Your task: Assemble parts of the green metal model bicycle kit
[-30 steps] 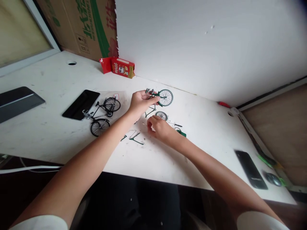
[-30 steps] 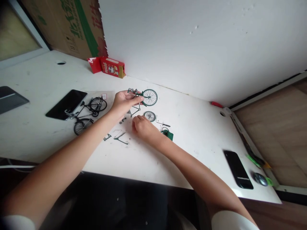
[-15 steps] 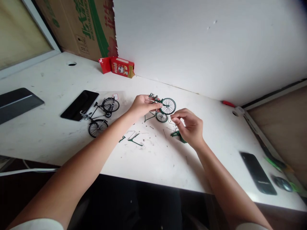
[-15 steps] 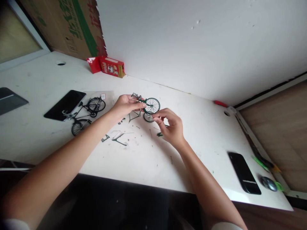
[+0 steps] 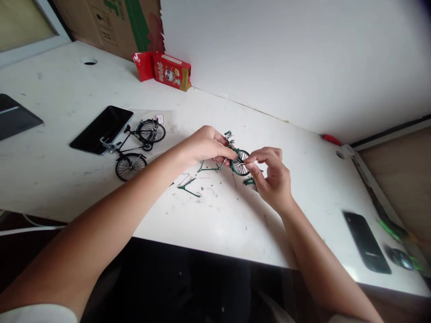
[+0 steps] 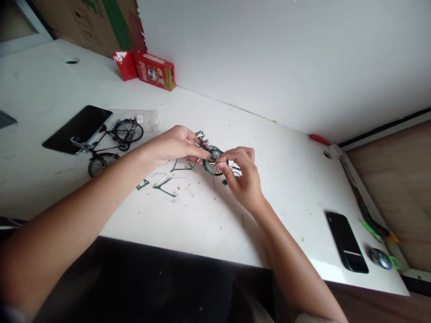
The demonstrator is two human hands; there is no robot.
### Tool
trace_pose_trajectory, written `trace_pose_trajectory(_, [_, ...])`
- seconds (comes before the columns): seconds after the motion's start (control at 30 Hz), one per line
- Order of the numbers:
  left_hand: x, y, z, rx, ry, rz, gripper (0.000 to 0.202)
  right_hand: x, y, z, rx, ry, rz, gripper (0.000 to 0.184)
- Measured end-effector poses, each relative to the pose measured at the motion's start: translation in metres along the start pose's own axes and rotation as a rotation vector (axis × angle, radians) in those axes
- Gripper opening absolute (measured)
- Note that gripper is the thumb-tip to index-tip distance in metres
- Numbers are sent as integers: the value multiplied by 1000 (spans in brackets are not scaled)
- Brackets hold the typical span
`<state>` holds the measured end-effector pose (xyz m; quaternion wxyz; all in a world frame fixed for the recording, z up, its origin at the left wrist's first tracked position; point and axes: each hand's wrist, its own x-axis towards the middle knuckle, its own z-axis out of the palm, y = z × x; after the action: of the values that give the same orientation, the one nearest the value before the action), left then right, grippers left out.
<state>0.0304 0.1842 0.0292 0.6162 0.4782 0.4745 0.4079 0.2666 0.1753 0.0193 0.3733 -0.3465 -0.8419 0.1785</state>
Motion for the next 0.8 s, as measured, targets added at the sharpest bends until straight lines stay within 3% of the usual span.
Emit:
trace_pose_trajectory(0.3, [2, -4, -1, 28, -51, -16, 19, 0, -1, 1, 10, -8, -2, 6])
trace_pose_trajectory(0.8, [0, 0, -2, 65, -59, -49, 15, 1, -4, -4, 39, -139, 16, 5])
